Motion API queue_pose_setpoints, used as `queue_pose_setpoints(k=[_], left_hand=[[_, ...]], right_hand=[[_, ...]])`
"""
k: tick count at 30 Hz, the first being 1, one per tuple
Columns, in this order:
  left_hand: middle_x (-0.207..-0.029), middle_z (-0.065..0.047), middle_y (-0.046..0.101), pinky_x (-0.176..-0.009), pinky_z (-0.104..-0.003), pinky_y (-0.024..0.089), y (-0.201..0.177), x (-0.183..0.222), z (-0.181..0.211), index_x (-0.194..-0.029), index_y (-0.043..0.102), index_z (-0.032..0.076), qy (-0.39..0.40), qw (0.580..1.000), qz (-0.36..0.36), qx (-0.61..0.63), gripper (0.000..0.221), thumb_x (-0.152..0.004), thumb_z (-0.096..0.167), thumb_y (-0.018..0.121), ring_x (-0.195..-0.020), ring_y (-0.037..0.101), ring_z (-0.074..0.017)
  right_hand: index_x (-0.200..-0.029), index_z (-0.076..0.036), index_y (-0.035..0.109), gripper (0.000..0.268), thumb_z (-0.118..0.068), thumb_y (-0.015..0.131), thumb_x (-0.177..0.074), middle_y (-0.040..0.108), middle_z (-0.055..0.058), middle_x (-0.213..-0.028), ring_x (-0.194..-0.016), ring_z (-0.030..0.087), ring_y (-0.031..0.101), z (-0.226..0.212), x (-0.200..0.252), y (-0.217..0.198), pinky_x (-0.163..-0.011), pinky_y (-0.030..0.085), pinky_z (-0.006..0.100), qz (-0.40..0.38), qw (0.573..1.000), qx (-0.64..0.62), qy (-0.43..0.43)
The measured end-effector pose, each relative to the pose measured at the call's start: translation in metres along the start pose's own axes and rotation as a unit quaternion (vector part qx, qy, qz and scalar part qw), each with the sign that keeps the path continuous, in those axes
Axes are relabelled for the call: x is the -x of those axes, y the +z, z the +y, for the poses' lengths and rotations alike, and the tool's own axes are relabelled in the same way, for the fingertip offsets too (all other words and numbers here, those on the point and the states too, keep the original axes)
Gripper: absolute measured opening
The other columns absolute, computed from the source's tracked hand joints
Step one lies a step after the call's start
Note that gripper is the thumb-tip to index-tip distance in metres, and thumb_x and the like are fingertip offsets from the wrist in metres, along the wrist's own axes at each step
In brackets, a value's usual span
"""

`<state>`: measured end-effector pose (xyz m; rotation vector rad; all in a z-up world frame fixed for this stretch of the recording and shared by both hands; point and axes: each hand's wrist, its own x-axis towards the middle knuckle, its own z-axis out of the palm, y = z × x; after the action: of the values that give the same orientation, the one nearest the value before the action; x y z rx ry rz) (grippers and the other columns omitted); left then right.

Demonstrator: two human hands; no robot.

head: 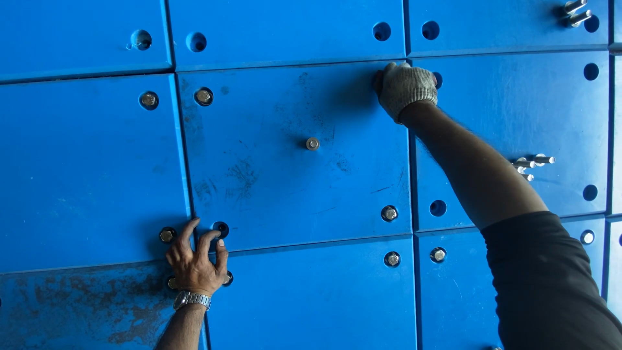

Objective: The person is manually placing and then tightening bolts on a large blue industrial structure using their hands and a socket wrench.

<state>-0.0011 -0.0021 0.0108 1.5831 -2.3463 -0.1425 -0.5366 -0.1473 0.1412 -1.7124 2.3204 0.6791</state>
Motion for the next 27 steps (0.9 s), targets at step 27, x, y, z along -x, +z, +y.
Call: queue_pose_setpoints(k=[27], left_hand=[[-0.149, -0.008, 0.046, -0.102, -0.058, 0.041, -0.005, -0.002, -0.004, -0.108, 0.07, 0.024, 0.009, 1.0, 0.015, 0.018, 0.024, -0.09, 0.038, 0.062, -0.129, 0.051, -0.0334]], right_hand=[[-0.099, -0.003, 0.072, 0.055, -0.04, 0.039, -0.123, 0.071, 0.02, -0.084, -0.073, 0.035, 0.069, 0.029, 0.016, 0.01, -0.065, 0.054, 0.047, 0.164, 0.956, -0.216, 0.11]])
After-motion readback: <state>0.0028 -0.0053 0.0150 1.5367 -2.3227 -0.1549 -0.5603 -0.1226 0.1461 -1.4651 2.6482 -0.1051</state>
